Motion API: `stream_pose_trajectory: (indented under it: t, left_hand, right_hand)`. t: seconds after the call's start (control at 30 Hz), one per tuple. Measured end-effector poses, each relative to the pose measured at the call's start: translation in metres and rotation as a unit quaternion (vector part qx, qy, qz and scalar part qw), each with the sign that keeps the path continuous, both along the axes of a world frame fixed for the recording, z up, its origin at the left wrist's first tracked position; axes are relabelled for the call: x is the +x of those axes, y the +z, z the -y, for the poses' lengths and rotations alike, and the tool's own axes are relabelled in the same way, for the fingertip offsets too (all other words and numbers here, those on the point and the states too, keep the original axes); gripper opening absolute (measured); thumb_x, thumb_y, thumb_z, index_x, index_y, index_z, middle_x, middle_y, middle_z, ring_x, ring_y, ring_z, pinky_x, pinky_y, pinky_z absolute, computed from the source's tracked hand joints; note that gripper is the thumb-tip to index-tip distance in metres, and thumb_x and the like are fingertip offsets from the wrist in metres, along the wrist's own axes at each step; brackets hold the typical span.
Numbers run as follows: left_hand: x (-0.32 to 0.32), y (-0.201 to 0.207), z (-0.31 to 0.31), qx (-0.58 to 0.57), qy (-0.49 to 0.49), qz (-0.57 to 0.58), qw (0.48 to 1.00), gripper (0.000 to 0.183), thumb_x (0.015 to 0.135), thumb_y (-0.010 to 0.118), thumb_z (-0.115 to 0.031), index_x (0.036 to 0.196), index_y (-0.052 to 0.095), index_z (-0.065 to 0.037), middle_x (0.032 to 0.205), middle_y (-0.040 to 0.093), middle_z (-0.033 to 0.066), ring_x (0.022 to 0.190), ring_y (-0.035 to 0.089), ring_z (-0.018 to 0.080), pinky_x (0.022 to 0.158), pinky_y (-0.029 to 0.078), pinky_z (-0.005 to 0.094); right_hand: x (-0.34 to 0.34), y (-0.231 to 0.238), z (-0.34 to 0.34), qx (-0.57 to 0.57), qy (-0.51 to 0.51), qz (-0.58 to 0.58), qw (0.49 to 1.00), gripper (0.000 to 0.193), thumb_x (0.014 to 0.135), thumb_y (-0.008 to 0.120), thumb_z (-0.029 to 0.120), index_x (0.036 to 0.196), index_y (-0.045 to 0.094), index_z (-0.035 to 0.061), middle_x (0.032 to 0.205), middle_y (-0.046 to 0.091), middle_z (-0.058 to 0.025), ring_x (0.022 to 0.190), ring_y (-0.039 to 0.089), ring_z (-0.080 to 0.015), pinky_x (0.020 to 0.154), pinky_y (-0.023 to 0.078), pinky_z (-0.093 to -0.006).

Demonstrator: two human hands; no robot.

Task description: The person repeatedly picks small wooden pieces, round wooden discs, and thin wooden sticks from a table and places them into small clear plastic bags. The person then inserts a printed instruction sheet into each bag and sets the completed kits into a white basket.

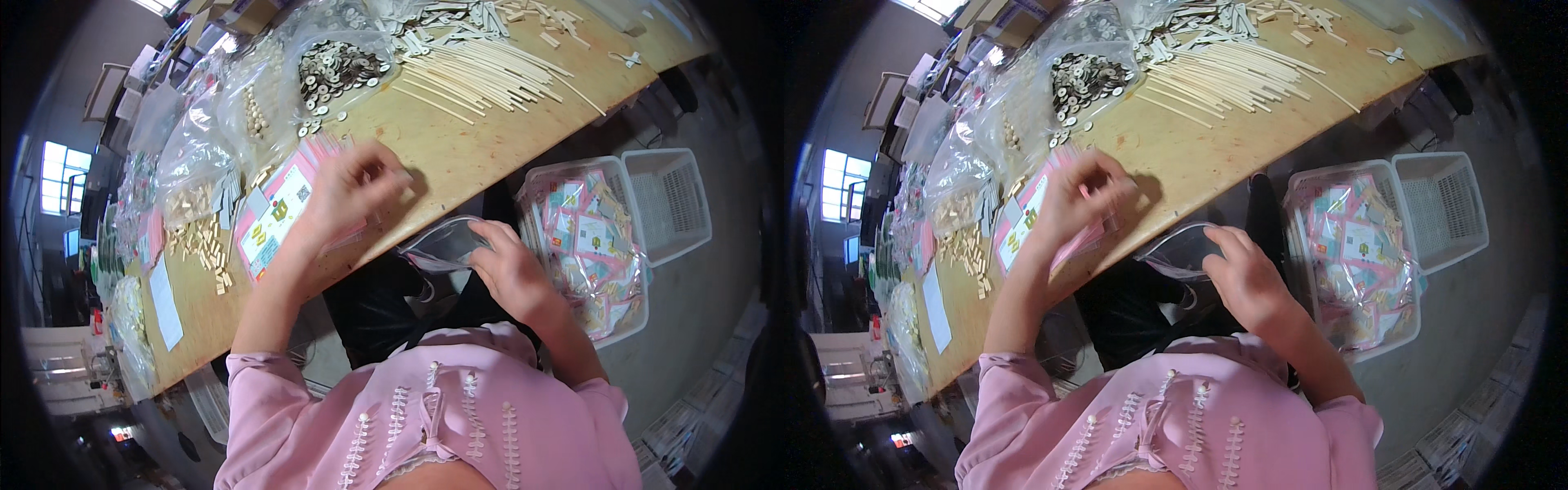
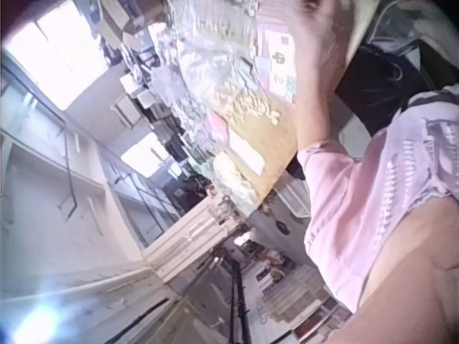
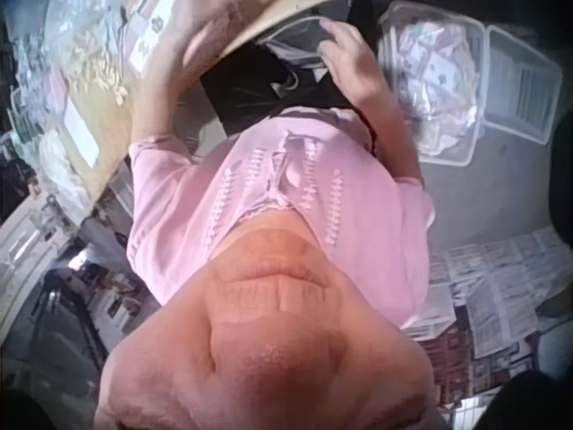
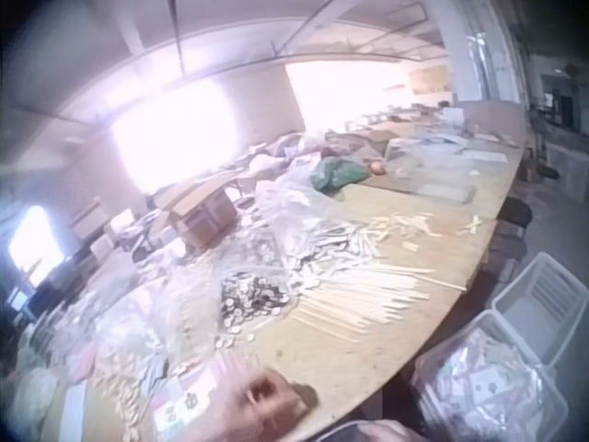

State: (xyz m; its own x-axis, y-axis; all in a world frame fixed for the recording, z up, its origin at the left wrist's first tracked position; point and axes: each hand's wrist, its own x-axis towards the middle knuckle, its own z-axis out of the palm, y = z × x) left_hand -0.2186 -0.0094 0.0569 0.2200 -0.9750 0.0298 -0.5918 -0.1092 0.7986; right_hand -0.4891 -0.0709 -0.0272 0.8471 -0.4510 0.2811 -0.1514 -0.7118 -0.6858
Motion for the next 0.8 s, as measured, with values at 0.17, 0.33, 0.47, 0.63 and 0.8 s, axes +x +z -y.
stream_pose_trajectory:
  t: [0.17,0.33,0.47,0.63,0.8]
  left_hand:
    - [-0.037,0.003,0.024,-0.126,-0.105,0.209,0.964,0.008,0.089,0.069,-0.013,0.091,0.066,-0.005,0.083,0.067,0.0104,0.076,0.066,0.0316,0.066,0.053,0.0408]
    - [0.02,-0.025,0.118,-0.156,-0.167,0.427,0.875,0.03,0.081,0.068,-0.008,0.11,0.064,-0.004,0.099,0.066,0.014,0.094,0.066,0.0354,0.079,0.055,0.0424]
    - [0.031,-0.033,0.157,-0.087,-0.24,0.455,0.853,0.028,0.08,0.065,-0.006,0.108,0.06,-0.007,0.1,0.066,0.0131,0.097,0.065,0.0366,0.082,0.055,0.0458]
    - [0.023,-0.022,0.159,0.017,-0.273,0.441,0.855,0.023,0.081,0.062,-0.004,0.104,0.061,-0.007,0.098,0.069,0.0168,0.093,0.067,0.0378,0.079,0.054,0.0473]
    - [0.011,-0.008,0.148,0.11,-0.253,0.439,0.855,0.025,0.079,0.063,-0.003,0.103,0.061,-0.006,0.096,0.069,0.0165,0.092,0.067,0.0383,0.077,0.053,0.0471]
  right_hand:
    - [0.0,0.001,0.006,-0.013,-0.015,0.007,1.0,0.005,0.082,0.061,-0.001,0.085,0.062,-0.0044,0.129,0.057,-0.0278,0.126,0.053,-0.0421,0.105,0.046,-0.0457]
    - [-0.012,0.001,0.002,-0.034,-0.014,-0.028,0.999,0.006,0.082,0.061,0.0,0.086,0.064,-0.0029,0.13,0.058,-0.0257,0.127,0.053,-0.0399,0.105,0.046,-0.0448]
    - [-0.026,-0.005,0.001,-0.012,-0.033,-0.03,0.999,0.005,0.083,0.06,0.001,0.086,0.063,-0.0026,0.13,0.058,-0.0245,0.126,0.053,-0.0391,0.105,0.046,-0.0446]
    - [-0.038,-0.016,0.001,-0.013,-0.047,-0.039,0.998,0.011,0.079,0.07,-0.003,0.089,0.066,-0.0014,0.129,0.059,-0.0229,0.125,0.055,-0.0399,0.103,0.048,-0.0434]
    - [-0.037,-0.015,-0.002,-0.001,-0.043,-0.032,0.999,0.004,0.082,0.064,0.0,0.087,0.064,-0.0016,0.129,0.058,-0.0237,0.124,0.054,-0.039,0.103,0.047,-0.0443]
